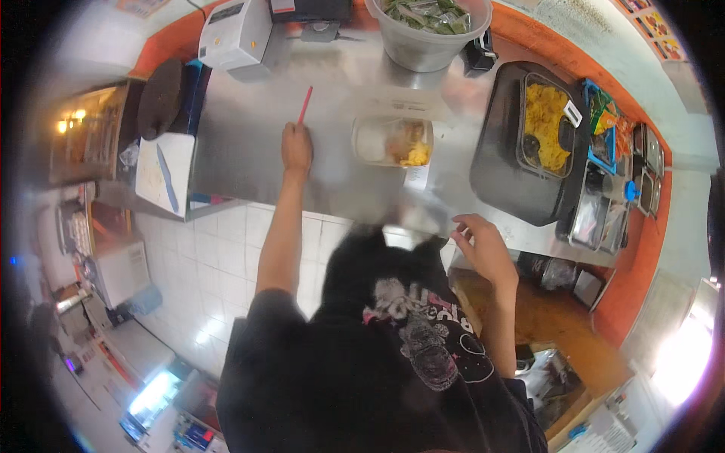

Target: Preparing a fried chicken order by cutting the meat, adding rice, and packaging it into a box according to a receipt.

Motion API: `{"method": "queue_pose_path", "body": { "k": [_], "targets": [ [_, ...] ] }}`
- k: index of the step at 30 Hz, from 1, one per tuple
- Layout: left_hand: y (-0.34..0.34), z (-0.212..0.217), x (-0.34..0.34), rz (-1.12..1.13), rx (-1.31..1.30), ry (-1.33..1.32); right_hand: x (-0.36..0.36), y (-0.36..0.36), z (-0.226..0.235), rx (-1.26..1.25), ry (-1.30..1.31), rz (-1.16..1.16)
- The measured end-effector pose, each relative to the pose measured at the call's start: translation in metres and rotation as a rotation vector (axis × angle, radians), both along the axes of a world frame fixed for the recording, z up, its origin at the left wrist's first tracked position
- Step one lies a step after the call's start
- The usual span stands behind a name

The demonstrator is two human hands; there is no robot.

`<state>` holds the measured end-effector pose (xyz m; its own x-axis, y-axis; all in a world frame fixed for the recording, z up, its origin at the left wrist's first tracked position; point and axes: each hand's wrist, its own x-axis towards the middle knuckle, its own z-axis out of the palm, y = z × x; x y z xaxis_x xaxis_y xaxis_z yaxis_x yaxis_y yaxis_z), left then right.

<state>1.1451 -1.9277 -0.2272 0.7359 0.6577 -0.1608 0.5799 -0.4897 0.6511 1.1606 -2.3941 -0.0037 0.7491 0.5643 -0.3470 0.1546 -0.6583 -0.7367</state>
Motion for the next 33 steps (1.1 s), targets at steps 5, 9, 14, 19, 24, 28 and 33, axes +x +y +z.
{"method": "queue_pose_path", "body": {
  "k": [5, 9, 14, 19, 24, 28, 33],
  "targets": [
    [0.010, 0.032, -0.002, -0.196, 0.724, -0.179, -0.016, 0.053, -0.006, 0.061, 0.048, 0.060],
    [0.034, 0.021, 0.030, -0.264, 0.437, 0.054, -0.026, 0.068, -0.010, -0.004, -0.016, 0.047],
    [0.025, 0.041, -0.009, -0.380, 0.417, 0.145, -0.026, 0.075, -0.008, -0.020, 0.003, -0.051],
    [-0.046, 0.116, -0.070, -0.516, -0.065, 0.158, -0.044, 0.100, -0.025, -0.001, -0.142, -0.093],
    [-0.141, 0.146, -0.050, -0.835, -0.328, 0.167, -0.046, 0.121, -0.071, 0.050, -0.309, 0.010],
    [-0.166, 0.150, -0.035, -0.782, -0.621, -0.049, -0.045, 0.121, -0.104, 0.074, -0.342, -0.053],
    [-0.163, 0.117, -0.020, -0.780, -0.687, 0.007, -0.040, 0.093, -0.122, 0.043, -0.262, -0.259]
  ]
}}
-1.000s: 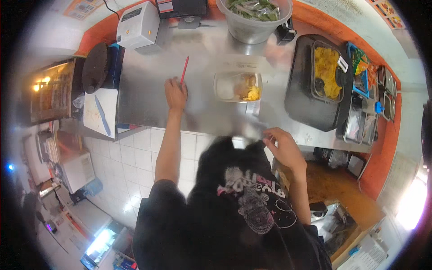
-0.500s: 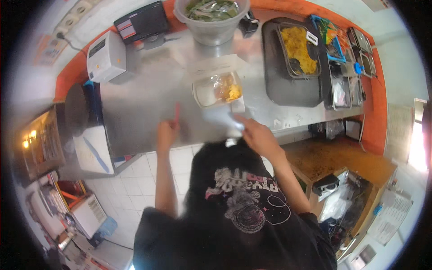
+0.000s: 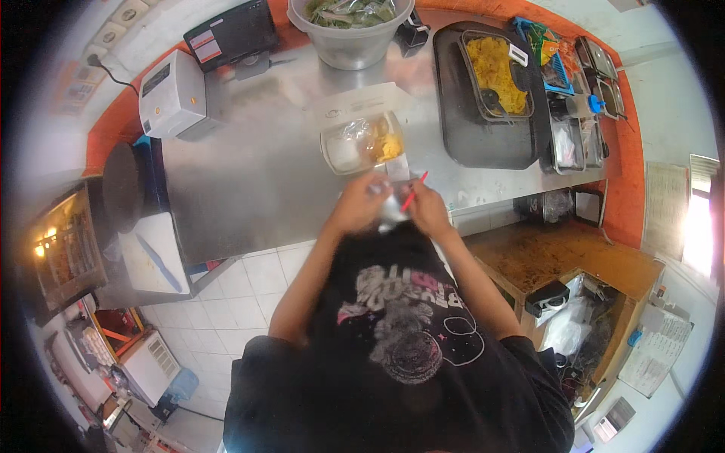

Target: Preparing a fried chicken order by cutting the meat, adding rice, and packaging it into a box according to a receipt.

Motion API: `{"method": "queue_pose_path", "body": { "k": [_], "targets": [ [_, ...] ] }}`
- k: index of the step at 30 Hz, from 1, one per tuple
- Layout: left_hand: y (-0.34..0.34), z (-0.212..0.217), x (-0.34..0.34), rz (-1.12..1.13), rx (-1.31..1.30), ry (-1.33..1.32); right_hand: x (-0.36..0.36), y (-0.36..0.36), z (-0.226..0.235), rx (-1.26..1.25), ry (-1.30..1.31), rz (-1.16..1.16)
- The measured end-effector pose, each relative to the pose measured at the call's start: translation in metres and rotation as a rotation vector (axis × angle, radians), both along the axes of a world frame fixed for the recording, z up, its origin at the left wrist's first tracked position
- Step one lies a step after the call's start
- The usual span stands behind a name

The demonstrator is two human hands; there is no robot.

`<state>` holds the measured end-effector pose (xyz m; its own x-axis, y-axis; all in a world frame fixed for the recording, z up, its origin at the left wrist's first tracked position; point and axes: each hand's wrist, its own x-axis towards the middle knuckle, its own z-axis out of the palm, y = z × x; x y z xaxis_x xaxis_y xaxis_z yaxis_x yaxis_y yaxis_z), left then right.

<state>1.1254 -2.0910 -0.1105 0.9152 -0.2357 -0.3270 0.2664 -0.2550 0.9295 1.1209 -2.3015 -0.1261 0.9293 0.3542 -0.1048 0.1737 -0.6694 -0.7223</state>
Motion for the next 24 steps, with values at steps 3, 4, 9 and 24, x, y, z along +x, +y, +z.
{"method": "queue_pose_path", "body": {
  "k": [3, 4, 9, 24],
  "targets": [
    [-0.011, -0.028, -0.004, -0.192, 0.397, -0.413, 0.008, -0.016, -0.008, 0.208, 0.075, -0.191],
    [-0.015, -0.037, -0.005, -0.164, 0.381, -0.470, 0.011, -0.019, -0.011, 0.303, 0.030, -0.259],
    [-0.023, -0.070, -0.007, -0.425, 0.609, -0.631, 0.024, -0.016, -0.028, 0.418, 0.195, -0.376],
    [-0.019, -0.074, -0.008, -0.375, 0.651, -0.785, 0.042, 0.012, -0.054, 0.472, -0.035, -0.300]
  ]
}}
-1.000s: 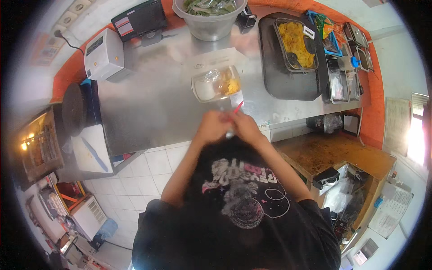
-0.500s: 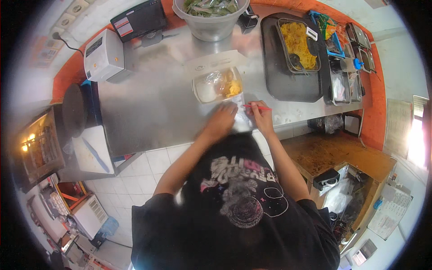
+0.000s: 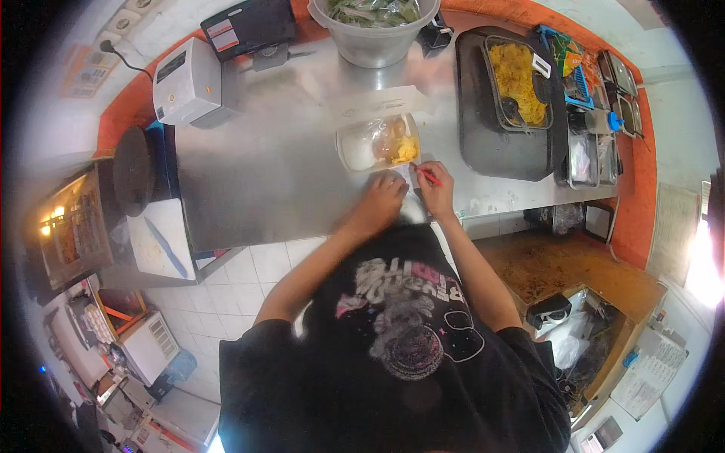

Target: Preparing a fried chicken order by cutting the meat, adding rice, and packaging it into a box according to a receipt.

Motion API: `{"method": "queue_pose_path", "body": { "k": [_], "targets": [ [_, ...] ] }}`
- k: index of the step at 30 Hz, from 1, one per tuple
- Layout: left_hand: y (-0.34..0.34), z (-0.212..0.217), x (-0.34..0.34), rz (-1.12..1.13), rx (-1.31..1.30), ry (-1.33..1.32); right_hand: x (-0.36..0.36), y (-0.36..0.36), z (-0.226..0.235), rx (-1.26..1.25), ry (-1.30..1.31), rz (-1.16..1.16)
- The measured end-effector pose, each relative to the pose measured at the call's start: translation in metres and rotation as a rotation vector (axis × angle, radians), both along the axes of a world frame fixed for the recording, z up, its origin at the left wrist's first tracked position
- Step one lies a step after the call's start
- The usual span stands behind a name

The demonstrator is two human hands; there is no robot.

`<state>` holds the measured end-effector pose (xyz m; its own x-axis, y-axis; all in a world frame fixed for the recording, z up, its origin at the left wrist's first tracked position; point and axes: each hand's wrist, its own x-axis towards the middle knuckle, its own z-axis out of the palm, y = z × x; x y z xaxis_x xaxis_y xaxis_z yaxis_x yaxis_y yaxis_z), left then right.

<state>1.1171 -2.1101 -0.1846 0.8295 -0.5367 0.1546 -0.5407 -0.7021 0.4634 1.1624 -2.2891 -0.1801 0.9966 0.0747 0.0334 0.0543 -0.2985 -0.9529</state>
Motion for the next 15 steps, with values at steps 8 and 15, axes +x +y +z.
{"method": "queue_pose_path", "body": {
  "k": [8, 15],
  "targets": [
    [0.000, -0.002, -0.002, 0.041, -0.019, -0.004, -0.002, -0.008, 0.005, 0.004, 0.084, 0.026],
    [0.001, -0.003, -0.003, 0.031, -0.051, 0.001, -0.004, -0.012, 0.006, 0.002, 0.103, 0.079]
  ]
}}
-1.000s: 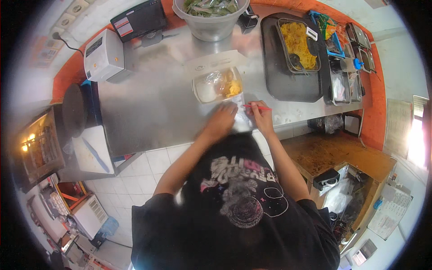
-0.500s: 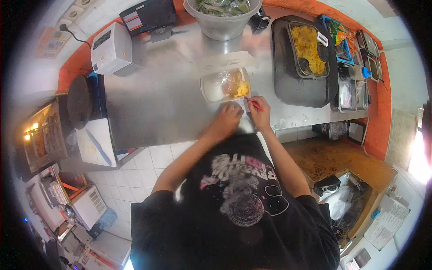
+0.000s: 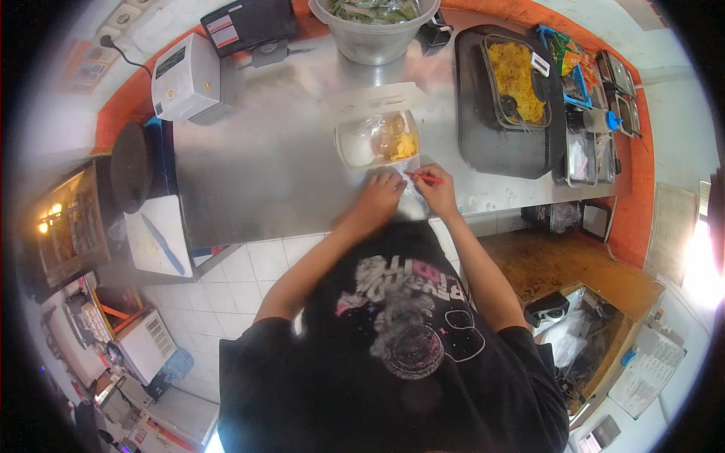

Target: Preparing a fried chicken order by cutting the meat, adding rice, and packaging it into a box according to a receipt.

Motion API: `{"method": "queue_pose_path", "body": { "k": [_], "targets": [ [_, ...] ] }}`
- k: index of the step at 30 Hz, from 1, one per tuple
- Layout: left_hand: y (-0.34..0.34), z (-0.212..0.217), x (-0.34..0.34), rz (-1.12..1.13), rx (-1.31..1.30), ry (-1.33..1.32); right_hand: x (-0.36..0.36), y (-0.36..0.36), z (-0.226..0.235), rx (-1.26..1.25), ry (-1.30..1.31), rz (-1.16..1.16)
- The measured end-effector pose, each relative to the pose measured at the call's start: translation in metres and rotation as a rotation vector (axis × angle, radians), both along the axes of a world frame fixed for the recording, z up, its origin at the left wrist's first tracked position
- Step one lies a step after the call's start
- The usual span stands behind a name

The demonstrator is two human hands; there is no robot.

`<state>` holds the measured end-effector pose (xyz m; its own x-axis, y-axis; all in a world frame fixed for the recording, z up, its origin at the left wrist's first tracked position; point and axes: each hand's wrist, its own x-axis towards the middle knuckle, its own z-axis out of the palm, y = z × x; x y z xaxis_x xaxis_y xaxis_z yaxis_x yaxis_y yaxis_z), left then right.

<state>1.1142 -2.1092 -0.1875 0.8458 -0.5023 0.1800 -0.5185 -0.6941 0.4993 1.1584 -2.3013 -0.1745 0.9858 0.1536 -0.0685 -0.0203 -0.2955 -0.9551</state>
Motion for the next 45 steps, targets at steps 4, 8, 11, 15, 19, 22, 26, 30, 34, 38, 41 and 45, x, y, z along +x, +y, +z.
{"method": "queue_pose_path", "body": {
  "k": [4, 8, 11, 15, 19, 22, 26, 30, 34, 38, 41, 45],
  "targets": [
    [-0.001, -0.003, -0.001, 0.011, 0.021, 0.032, -0.003, -0.003, -0.001, 0.033, -0.005, 0.050],
    [0.001, 0.003, 0.000, 0.005, -0.011, 0.060, -0.003, -0.004, 0.002, -0.080, -0.032, -0.024],
    [0.009, 0.024, 0.007, 0.005, -0.041, 0.049, 0.002, -0.004, 0.013, -0.316, -0.372, -0.045],
    [0.032, 0.068, 0.039, 0.415, -0.150, -0.135, 0.033, 0.005, 0.044, -0.584, -0.344, 0.004],
    [0.065, 0.097, 0.086, 0.716, -0.277, -0.335, 0.094, 0.032, 0.073, -0.525, -0.553, -0.019],
    [0.086, 0.099, 0.088, 0.526, -0.380, -0.044, 0.124, 0.039, 0.088, -0.306, -0.551, 0.079],
    [0.095, 0.078, 0.059, 0.297, -0.086, 0.071, 0.110, 0.019, 0.088, -0.532, -0.163, 0.553],
    [0.064, 0.043, 0.027, 0.429, -0.262, 0.150, 0.065, 0.027, 0.054, -0.358, -0.008, 0.546],
    [0.062, 0.026, 0.024, 0.442, -0.608, 0.365, 0.045, 0.032, 0.030, -0.061, -0.098, 0.298],
    [0.076, 0.033, 0.027, 0.474, -0.414, 0.259, 0.044, 0.016, 0.033, -0.127, -0.027, 0.288],
    [0.076, 0.042, 0.031, 0.559, -0.452, 0.381, 0.043, 0.014, 0.038, -0.078, 0.044, 0.227],
    [0.071, 0.054, 0.028, 0.555, -0.622, 0.516, 0.035, 0.023, 0.040, 0.062, 0.046, 0.185]
  ]
}}
